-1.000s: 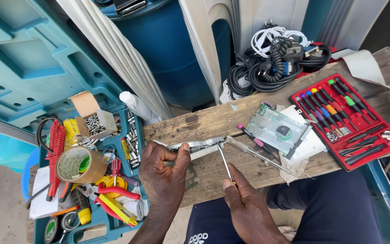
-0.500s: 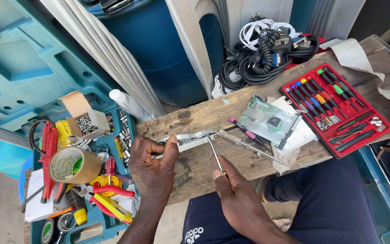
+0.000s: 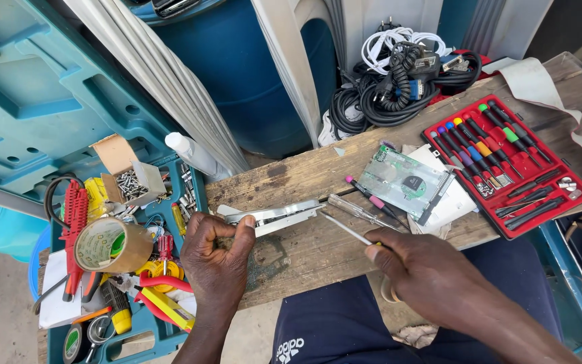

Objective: Disassembling a hard drive and inspecting electronic components using screwdrivers

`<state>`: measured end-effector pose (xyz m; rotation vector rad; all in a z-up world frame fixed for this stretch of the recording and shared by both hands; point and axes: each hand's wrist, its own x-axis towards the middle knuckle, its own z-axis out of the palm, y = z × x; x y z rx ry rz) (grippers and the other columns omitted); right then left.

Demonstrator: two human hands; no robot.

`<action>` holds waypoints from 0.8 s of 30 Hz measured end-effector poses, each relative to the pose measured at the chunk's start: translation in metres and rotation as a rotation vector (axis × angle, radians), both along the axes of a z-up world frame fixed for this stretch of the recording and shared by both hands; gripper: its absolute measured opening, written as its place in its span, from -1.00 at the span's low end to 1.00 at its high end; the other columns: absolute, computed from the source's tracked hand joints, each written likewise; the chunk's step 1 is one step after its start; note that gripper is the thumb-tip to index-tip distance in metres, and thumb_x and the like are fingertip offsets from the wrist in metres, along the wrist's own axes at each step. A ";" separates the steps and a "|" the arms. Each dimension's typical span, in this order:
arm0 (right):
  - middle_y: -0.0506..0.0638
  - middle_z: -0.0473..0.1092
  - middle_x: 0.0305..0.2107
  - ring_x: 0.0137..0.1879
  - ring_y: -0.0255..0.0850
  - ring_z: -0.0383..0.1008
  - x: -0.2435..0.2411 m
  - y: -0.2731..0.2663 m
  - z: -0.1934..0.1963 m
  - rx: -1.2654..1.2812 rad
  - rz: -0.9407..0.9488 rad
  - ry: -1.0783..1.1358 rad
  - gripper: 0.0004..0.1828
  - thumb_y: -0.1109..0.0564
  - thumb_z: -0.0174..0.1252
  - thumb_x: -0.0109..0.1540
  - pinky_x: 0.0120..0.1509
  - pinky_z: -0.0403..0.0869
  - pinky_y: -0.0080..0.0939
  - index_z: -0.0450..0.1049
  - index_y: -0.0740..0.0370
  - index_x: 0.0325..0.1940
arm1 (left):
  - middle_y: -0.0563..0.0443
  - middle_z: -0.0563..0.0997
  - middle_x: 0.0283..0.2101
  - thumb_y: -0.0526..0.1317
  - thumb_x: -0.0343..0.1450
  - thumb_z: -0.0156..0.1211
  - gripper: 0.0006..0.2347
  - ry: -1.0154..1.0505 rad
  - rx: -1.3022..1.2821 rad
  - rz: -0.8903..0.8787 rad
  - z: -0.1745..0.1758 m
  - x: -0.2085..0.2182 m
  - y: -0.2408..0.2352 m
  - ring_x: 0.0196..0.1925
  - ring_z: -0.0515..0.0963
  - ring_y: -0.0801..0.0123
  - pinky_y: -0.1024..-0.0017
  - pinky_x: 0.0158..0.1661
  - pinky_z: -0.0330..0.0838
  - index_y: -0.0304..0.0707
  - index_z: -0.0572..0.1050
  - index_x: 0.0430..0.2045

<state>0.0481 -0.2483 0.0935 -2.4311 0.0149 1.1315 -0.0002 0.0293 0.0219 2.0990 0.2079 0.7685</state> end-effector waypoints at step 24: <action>-0.01 0.56 -0.54 -0.34 -0.08 0.52 0.016 -0.002 0.015 -0.230 0.194 -0.166 -0.47 -0.27 -0.09 0.39 -0.10 0.34 -0.07 0.40 -0.96 0.41 | 0.08 0.33 -0.47 -0.26 0.39 0.48 -0.71 -0.014 0.051 -0.016 0.002 -0.007 -0.004 -0.42 0.34 0.40 0.37 -0.38 0.21 -0.20 0.41 -0.66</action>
